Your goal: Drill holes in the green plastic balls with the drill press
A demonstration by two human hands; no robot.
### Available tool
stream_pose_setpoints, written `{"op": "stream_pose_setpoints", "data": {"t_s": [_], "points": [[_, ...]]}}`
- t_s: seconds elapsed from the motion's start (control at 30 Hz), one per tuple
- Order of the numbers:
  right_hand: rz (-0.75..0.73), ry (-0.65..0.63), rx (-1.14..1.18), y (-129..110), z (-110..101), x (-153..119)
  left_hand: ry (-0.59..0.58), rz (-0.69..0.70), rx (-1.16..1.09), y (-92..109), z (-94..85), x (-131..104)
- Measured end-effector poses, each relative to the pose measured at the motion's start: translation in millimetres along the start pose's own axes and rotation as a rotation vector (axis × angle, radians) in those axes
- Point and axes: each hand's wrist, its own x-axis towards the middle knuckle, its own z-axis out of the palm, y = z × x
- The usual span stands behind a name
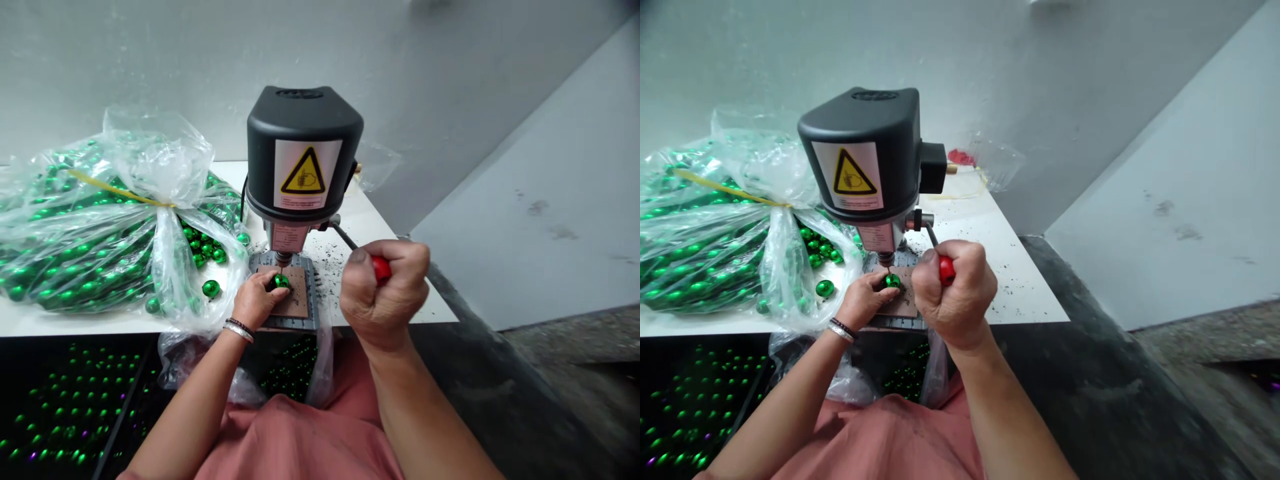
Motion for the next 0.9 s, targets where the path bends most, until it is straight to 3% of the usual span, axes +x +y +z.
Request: {"op": "stream_pose_setpoints", "data": {"t_s": [0.27, 0.53, 0.63, 0.73, 0.83, 0.9], "points": [[-0.018, 0.042, 0.07, 7, 8, -16, 0.006, 0.007, 0.002, -3, 2.2, 1], [0.006, 0.002, 0.201, 11, 13, -30, -0.002, -0.002, 0.018, -2, 1.0, 0], [0.005, 0.056, 0.182, 6, 13, -14, 0.012, 0.012, 0.022, -2, 3.2, 1], [0.05, 0.119, 0.085, -2, 13, 19, 0.044, 0.008, -0.008, 0, 3.5, -2], [0.155, 0.021, 0.114, -8, 14, 52, 0.053, 0.032, -0.049, 6, -5.9, -17], [0.192, -0.019, 0.133, -9, 15, 63, -0.037, 0.112, -0.047, 9, -17.9, -32]]}}
